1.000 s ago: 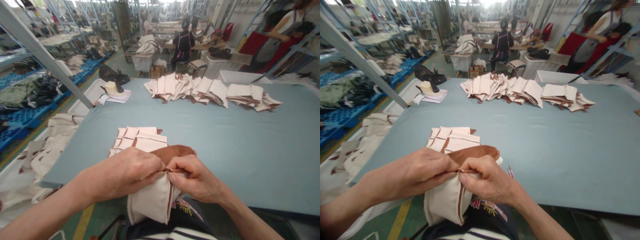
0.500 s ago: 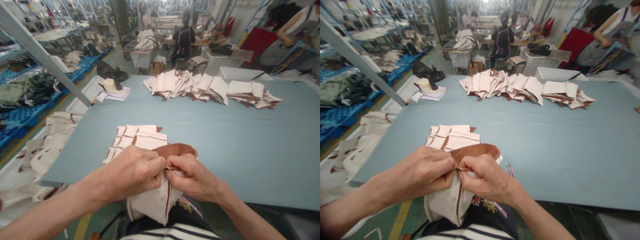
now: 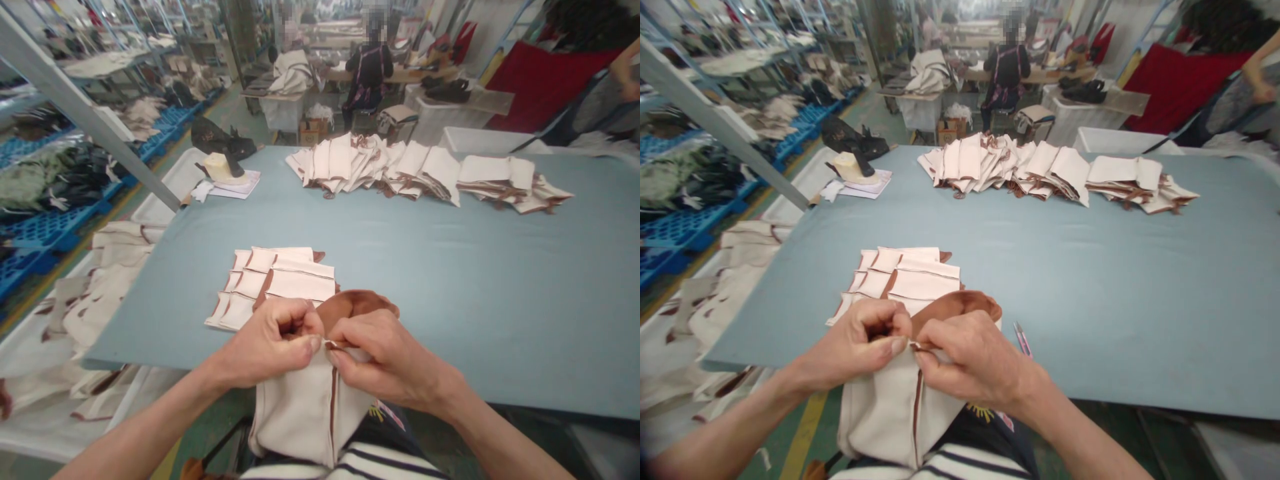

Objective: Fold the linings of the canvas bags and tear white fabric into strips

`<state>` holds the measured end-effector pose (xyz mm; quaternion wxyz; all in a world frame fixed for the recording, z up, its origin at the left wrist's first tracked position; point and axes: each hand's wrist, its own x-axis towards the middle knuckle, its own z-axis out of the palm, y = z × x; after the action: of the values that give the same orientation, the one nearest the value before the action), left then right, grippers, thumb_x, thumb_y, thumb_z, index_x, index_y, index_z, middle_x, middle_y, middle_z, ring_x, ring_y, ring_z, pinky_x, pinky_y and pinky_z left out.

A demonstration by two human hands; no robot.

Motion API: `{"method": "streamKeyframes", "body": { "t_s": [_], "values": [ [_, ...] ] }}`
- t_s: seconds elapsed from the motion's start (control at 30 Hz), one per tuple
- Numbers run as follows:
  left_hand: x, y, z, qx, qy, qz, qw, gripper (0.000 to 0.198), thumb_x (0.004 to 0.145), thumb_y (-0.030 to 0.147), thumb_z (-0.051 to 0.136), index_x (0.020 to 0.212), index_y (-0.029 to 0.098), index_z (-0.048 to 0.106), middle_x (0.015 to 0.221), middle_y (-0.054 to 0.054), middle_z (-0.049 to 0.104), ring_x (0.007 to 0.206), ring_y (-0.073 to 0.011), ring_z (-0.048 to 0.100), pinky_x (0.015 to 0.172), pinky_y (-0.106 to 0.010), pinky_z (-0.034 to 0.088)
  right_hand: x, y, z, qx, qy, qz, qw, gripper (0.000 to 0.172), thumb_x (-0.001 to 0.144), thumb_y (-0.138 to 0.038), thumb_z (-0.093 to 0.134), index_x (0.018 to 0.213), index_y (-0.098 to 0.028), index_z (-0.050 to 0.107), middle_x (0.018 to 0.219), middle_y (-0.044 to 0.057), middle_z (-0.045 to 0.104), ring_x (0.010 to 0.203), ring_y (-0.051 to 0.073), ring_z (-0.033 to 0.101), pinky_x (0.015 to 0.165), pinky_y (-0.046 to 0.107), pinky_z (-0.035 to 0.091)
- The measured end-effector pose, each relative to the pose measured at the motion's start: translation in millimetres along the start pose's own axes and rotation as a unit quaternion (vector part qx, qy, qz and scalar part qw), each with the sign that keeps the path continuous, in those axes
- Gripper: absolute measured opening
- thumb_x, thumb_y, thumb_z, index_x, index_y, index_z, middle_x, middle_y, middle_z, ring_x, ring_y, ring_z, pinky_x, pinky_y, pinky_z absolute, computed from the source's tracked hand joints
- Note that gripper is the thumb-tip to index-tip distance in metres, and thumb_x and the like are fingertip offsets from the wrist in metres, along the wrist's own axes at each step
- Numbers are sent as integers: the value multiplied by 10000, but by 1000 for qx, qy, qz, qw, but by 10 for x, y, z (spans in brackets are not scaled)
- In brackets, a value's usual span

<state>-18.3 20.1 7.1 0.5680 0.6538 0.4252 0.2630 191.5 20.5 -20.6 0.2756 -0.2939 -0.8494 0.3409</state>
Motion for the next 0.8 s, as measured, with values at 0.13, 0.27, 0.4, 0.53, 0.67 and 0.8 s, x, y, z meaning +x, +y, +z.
{"method": "streamKeyframes", "body": {
  "t_s": [0.13, 0.27, 0.4, 0.53, 0.67, 0.8],
  "values": [
    [-50, 59, -47, 48, -38, 46, 997, 64, 667, 106, 523, 681, 159, 555, 594, 69, 455, 537, -61, 361, 505, -164, 305, -2, -16, 14, 61, 0, 18, 998, 148, 820, -123, 515, 693, -197, 531, 565, -76, 433, 489, 77, 387, 504, 243, 235],
    [-75, 126, -73, 130, -36, 76, 988, 103, 661, 75, 523, 700, 165, 553, 615, 75, 455, 550, -59, 368, 499, -168, 281, -5, -26, 21, 81, -13, 25, 996, 138, 810, -126, 519, 692, -196, 519, 571, -79, 419, 487, 71, 375, 496, 244, 214],
    [-70, 153, -74, 200, -22, 101, 974, 111, 688, 63, 519, 674, 173, 509, 593, 88, 380, 531, -52, 335, 485, -185, 234, -7, -27, 15, 68, -17, 24, 997, 129, 804, -118, 512, 703, -198, 517, 584, -69, 438, 506, 80, 396, 513, 246, 227],
    [-51, 153, -76, 226, -28, 138, 964, 159, 675, 38, 530, 645, 175, 458, 593, 95, 317, 526, -47, 300, 489, -196, 225, 3, -54, 3, 50, -14, 9, 999, 142, 812, -123, 489, 694, -202, 500, 585, -57, 453, 521, 92, 423, 528, 251, 243],
    [-35, 193, -83, 262, -37, 169, 949, 203, 681, 26, 531, 632, 186, 417, 589, 93, 307, 512, -54, 296, 479, -221, 219, 3, -84, -1, 28, -8, 4, 1000, 161, 800, -119, 484, 674, -211, 446, 573, -63, 418, 516, 94, 394, 532, 263, 227],
    [-54, 282, -95, 321, -53, 203, 924, 200, 767, 9, 504, 774, 208, 517, 631, 74, 487, 543, -78, 466, 525, -206, 329, -8, -90, 12, 30, -6, 6, 1000, 176, 782, -106, 486, 665, -216, 415, 578, -66, 403, 524, 96, 370, 534, 270, 218]
  ]
}}
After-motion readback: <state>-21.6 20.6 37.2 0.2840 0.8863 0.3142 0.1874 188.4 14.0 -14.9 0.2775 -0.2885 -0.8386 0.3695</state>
